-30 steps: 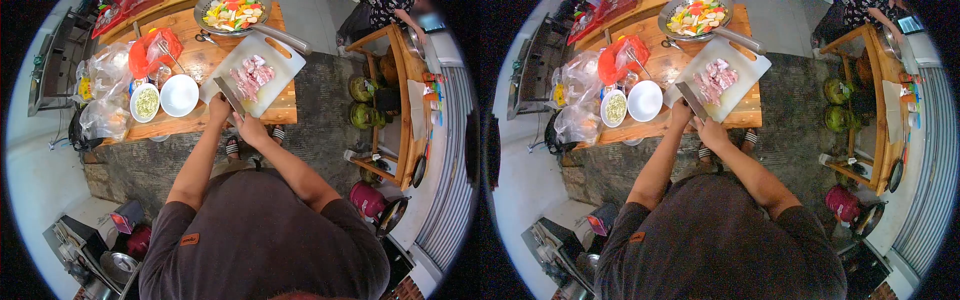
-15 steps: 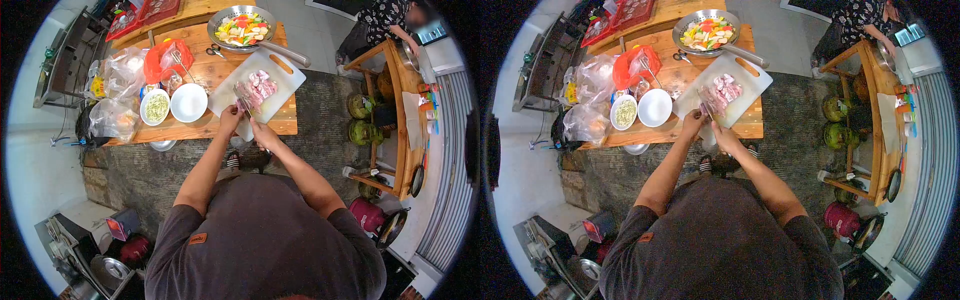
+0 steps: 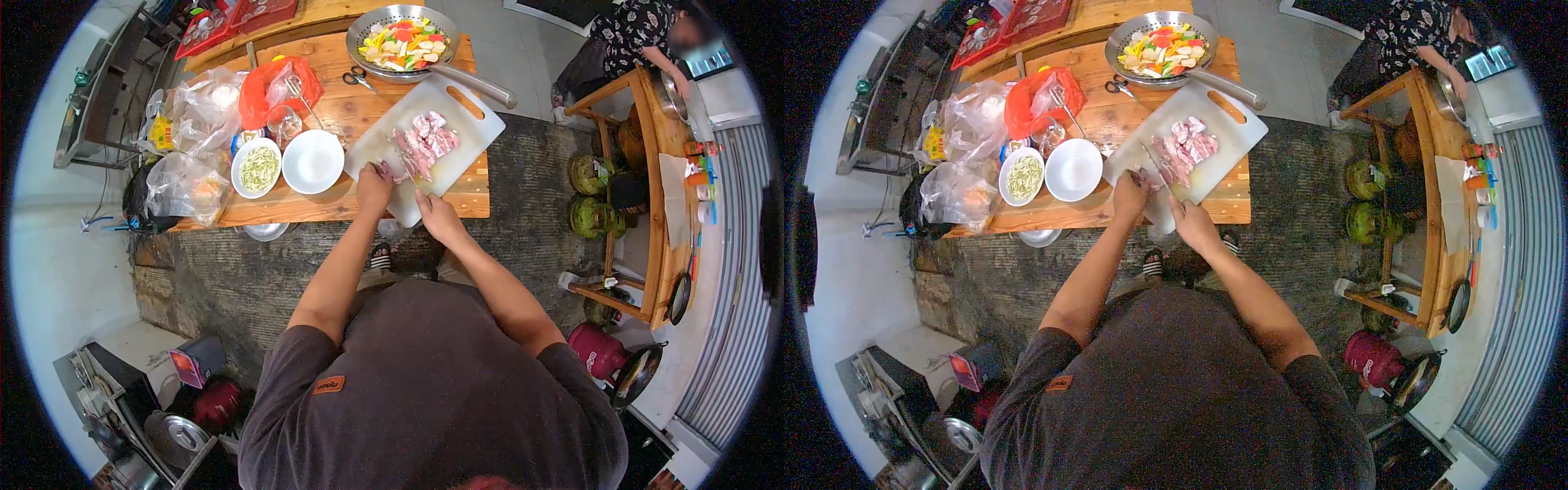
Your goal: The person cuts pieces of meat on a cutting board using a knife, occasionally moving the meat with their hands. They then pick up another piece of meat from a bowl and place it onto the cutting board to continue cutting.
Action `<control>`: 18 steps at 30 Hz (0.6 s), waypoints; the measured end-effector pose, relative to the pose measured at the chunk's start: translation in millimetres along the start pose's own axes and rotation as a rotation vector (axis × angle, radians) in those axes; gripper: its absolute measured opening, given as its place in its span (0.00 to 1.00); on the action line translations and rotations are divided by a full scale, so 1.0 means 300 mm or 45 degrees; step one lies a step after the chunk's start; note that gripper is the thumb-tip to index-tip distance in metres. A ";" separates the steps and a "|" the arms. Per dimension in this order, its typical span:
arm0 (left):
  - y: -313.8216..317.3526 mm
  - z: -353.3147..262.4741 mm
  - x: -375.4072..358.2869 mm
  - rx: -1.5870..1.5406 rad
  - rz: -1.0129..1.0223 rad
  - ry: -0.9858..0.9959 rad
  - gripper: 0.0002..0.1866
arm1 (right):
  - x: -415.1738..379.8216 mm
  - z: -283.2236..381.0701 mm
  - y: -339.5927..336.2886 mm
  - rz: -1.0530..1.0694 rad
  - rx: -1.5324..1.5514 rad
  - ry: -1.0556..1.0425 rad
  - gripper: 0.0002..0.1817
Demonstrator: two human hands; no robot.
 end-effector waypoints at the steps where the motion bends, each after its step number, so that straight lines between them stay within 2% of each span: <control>1: -0.012 -0.015 -0.003 -0.019 -0.027 0.016 0.19 | 0.011 -0.016 0.008 0.030 0.058 0.036 0.34; 3: -0.026 -0.021 -0.019 -0.038 -0.057 0.027 0.20 | 0.017 -0.021 0.024 0.108 0.266 0.087 0.32; 4: -0.036 -0.038 -0.030 -0.067 -0.089 0.110 0.20 | 0.010 -0.010 0.013 0.112 0.264 0.085 0.32; 6: -0.048 -0.062 -0.061 -0.098 -0.121 0.186 0.20 | -0.036 0.008 0.013 0.242 0.572 0.194 0.29; 8: -0.082 -0.109 -0.099 -0.204 -0.201 0.265 0.17 | -0.067 0.044 -0.018 0.247 0.604 0.220 0.28; 11: -0.079 -0.117 -0.114 -0.134 -0.203 0.364 0.14 | -0.093 0.069 -0.029 0.284 0.650 0.249 0.26; 13: -0.081 -0.114 -0.114 -0.080 -0.201 0.360 0.13 | -0.101 0.062 -0.011 0.324 0.662 0.253 0.26; 15: -0.083 -0.114 -0.114 -0.029 -0.202 0.354 0.11 | -0.098 0.073 0.005 0.343 0.505 0.127 0.25; 18: -0.090 -0.122 -0.116 -0.058 -0.201 0.357 0.11 | -0.117 0.076 0.032 0.365 0.534 0.136 0.25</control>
Point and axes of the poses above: each hand's wrist, its own x-axis towards the middle knuckle, its own y-axis out of the palm, z = x × y, the point moved 10 cm from there along x, towards the middle knuckle, and after that the axes turned 6 degrees about -x, right-handed, at the moved point
